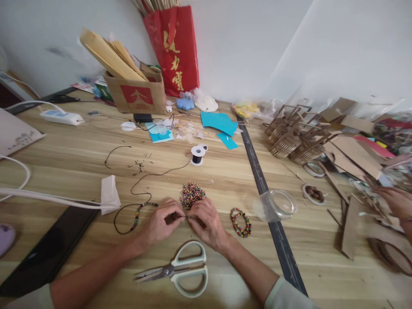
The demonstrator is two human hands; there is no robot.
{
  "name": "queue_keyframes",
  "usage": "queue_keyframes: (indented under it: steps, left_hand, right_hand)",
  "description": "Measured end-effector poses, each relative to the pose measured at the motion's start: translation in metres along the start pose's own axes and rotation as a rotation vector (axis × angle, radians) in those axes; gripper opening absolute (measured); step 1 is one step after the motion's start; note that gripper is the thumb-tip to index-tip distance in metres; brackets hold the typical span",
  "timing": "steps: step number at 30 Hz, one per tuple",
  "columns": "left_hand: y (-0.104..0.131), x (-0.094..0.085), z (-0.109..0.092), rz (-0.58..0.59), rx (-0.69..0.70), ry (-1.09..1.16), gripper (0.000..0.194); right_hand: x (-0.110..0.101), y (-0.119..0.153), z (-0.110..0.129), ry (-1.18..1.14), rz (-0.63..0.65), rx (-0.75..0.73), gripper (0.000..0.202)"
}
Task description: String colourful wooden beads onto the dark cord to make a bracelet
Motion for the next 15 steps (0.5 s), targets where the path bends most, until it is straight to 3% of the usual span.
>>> queue_keyframes:
  steps: [15]
  left_hand:
    - [0.0003, 0.0004, 0.0014, 0.004, 0.0, 0.01, 0.013]
  right_hand:
    - [-0.0014, -0.0012, 0.002, 0.019, 0.006, -0.003, 0.004]
Point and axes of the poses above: each hand's wrist, its own y-axis away from the middle knuckle, its own x-axis out of the palm, z = x × y, the point moved 6 cm from there along -y, towards the middle knuckle, and after that the axes turned 14 degrees about z, right-handed, at the moved point
